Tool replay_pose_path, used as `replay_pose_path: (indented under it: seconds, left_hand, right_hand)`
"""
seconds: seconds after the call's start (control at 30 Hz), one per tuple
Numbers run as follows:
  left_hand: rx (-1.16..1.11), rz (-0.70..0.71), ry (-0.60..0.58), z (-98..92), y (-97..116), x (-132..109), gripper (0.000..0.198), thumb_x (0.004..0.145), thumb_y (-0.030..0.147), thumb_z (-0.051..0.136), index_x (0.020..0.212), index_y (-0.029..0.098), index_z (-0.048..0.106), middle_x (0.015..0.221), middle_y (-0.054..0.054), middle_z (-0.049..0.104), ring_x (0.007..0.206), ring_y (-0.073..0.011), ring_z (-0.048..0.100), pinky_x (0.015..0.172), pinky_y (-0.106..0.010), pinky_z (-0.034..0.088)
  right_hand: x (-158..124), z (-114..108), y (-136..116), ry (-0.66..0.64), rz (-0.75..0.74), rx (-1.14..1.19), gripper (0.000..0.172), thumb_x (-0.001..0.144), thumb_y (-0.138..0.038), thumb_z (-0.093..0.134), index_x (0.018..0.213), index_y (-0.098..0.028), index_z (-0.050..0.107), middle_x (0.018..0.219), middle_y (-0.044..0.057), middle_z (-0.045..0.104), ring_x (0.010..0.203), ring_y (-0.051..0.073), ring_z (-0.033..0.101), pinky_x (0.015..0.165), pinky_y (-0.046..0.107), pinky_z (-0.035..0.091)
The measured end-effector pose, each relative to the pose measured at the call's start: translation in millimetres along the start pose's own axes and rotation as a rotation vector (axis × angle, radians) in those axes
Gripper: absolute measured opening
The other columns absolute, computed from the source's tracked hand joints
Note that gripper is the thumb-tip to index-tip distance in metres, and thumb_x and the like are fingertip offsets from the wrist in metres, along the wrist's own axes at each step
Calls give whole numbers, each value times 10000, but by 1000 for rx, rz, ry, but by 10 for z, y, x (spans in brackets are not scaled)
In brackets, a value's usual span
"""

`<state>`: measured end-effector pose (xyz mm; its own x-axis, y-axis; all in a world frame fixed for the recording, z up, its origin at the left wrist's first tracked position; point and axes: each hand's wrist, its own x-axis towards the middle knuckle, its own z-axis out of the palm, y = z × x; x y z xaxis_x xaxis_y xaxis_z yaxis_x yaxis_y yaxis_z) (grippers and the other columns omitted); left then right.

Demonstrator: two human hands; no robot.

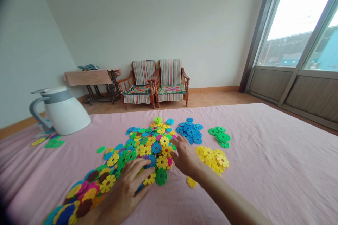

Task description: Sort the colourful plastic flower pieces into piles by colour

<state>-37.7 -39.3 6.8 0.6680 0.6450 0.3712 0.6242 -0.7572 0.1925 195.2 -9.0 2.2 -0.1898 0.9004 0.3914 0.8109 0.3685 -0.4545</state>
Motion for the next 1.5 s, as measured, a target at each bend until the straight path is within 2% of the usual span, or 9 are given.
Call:
replay_pose_path:
  seconds: [0.23,0.37,0.57,0.73,0.83,1.03,1.23,1.37,1.5]
  left_hand:
    - [-47,-19,5,3,-20,-6,439,832,195,594,1251,306,524,1200,-49,546,1156,-242,476,1000,-456,444]
    - [-48,-18,-19,5,-38,-3,443,840,198,585,1264,304,510,1215,-50,533,1170,-243,457,1013,-461,429]
    - [-59,-32,-45,-4,-39,-8,440,844,194,575,1265,303,505,1233,-46,517,1185,-235,439,1022,-451,421]
    - [-59,-31,-50,0,-36,-2,476,839,178,575,1285,312,483,1247,-45,515,1194,-239,434,1020,-462,422]
    - [-44,-34,-50,7,-42,0,491,830,177,586,1289,316,479,1259,-39,508,1206,-242,425,1029,-470,414]
    - [-28,-28,-62,9,-58,-4,467,844,193,568,1286,317,483,1266,-38,508,1206,-246,429,1030,-473,415]
    - [-23,-15,-66,-1,-69,6,444,855,202,561,1279,314,490,1263,-43,506,1196,-242,434,1018,-456,426]
    - [-24,-3,-65,-17,-62,9,425,858,202,561,1265,304,500,1251,-40,511,1194,-234,434,1027,-449,417]
    - [-28,-9,-61,-31,-48,12,385,850,190,570,1224,275,532,1232,-44,520,1181,-229,440,1019,-437,424]
  right_hand:
    - [425,242,-44,11,39,-23,393,782,-243,614,1168,-170,586,1013,110,618,968,253,520,845,390,401]
    - [478,251,-15,45,87,41,175,784,-207,572,933,-174,658,861,61,639,847,201,558,769,322,421]
    - [273,-238,172,15,116,171,254,857,-278,439,895,-183,672,781,22,672,688,148,592,629,269,445]
    - [-174,-673,582,-269,201,212,225,793,-308,510,832,-228,716,725,11,684,668,167,596,607,285,450]
    - [-330,-745,728,-286,202,178,218,786,-306,513,789,-237,719,782,29,697,709,175,610,645,296,455]
    - [-179,-454,349,-104,144,93,206,797,-251,487,903,-206,658,823,41,666,720,163,596,661,301,460]
    - [15,-25,-112,-65,-8,-101,202,816,-259,541,985,-155,578,941,99,626,910,235,550,763,359,426]
    - [79,51,-187,-132,78,-189,205,779,-318,601,907,-160,574,872,88,630,838,238,546,714,344,398]
    - [104,102,-150,-68,93,-133,172,745,-277,609,879,-177,565,895,71,625,835,217,539,719,329,374]
